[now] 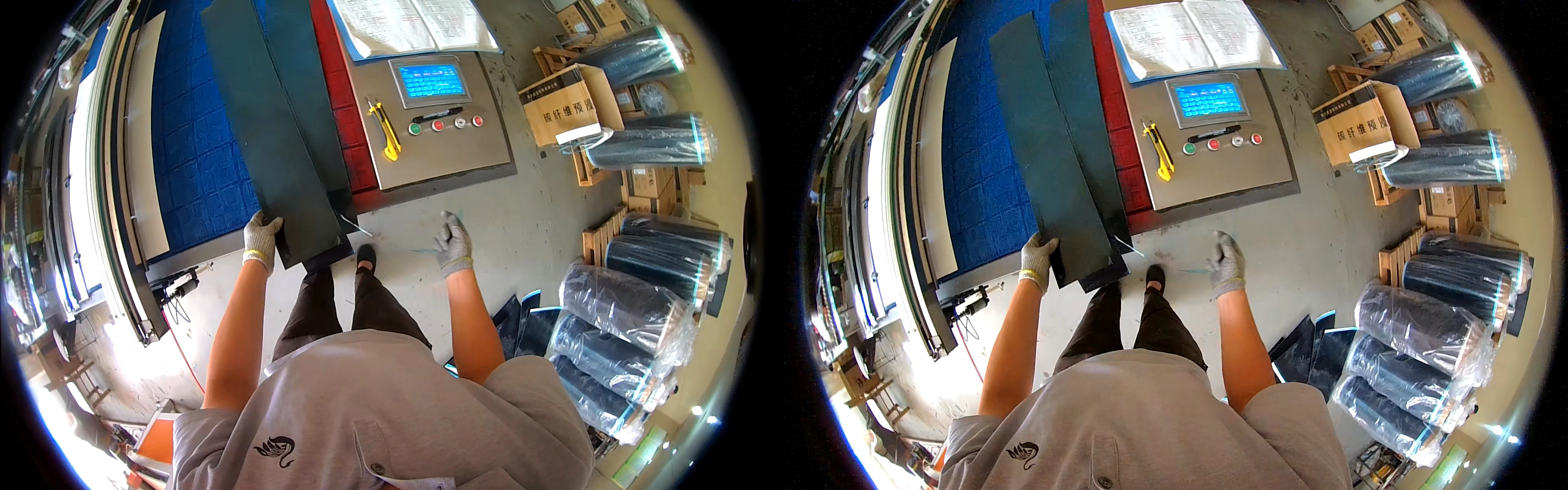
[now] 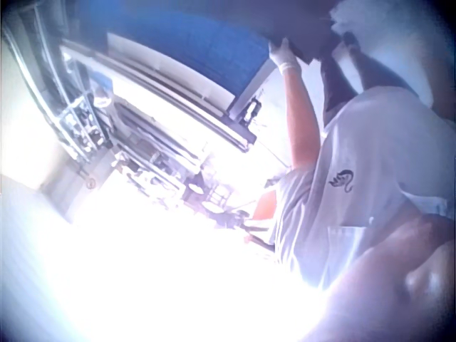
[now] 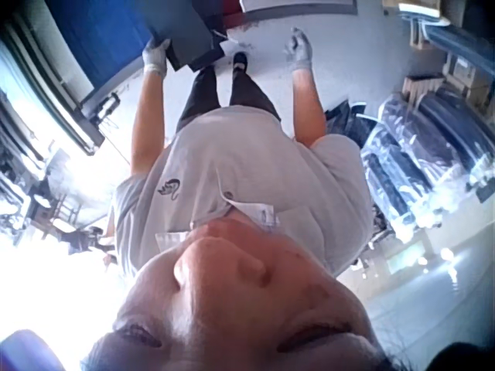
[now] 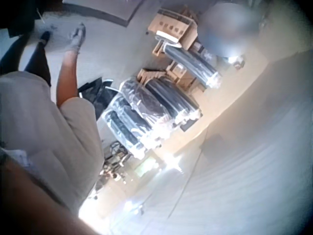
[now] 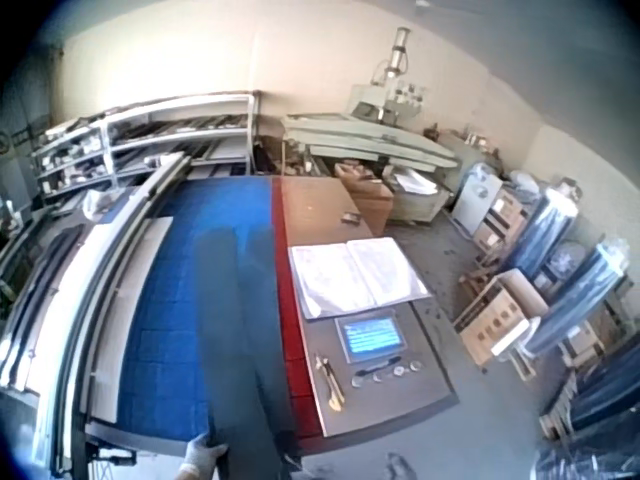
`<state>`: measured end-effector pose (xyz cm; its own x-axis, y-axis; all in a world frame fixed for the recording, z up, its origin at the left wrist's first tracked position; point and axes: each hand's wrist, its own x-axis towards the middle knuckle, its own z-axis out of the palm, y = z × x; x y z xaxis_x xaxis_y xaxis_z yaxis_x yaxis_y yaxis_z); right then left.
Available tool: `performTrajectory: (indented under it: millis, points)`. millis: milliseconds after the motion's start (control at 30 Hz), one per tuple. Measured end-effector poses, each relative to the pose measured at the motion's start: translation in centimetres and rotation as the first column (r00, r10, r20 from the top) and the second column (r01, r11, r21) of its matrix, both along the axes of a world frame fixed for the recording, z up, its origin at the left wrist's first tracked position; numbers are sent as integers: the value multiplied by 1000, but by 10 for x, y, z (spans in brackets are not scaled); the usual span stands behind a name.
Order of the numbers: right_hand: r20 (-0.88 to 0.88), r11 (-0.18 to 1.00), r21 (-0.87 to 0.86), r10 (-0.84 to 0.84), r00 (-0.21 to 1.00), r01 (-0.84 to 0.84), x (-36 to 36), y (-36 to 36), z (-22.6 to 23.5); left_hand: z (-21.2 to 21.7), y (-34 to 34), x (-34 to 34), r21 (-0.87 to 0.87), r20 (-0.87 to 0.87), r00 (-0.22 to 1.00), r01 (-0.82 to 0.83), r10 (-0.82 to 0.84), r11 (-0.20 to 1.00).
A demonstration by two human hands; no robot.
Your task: The person handles large, dark rectangular panels, peeling off protective films and stacking them on a workbench. They then move to a desk to write on a notepad and use a calculator before operating a touchscreen control panel on a large machine.
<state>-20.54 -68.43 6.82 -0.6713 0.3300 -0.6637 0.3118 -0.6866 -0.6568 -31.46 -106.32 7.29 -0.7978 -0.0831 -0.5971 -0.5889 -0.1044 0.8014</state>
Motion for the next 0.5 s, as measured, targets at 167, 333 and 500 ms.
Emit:
performTrajectory:
  millis: [167,333,500]
  points:
    - [257,972,214,-150,955,95,10,-2,-26,-1,17,-8,-194,-31,997,59,-66,979]
    - [-75,964,118,-230,970,237,-4,11,29,-1,14,-18,-712,-5,991,93,-137,696]
    - [-230,937,22,-334,914,348,16,75,101,47,114,3,-695,-372,693,234,-618,680]
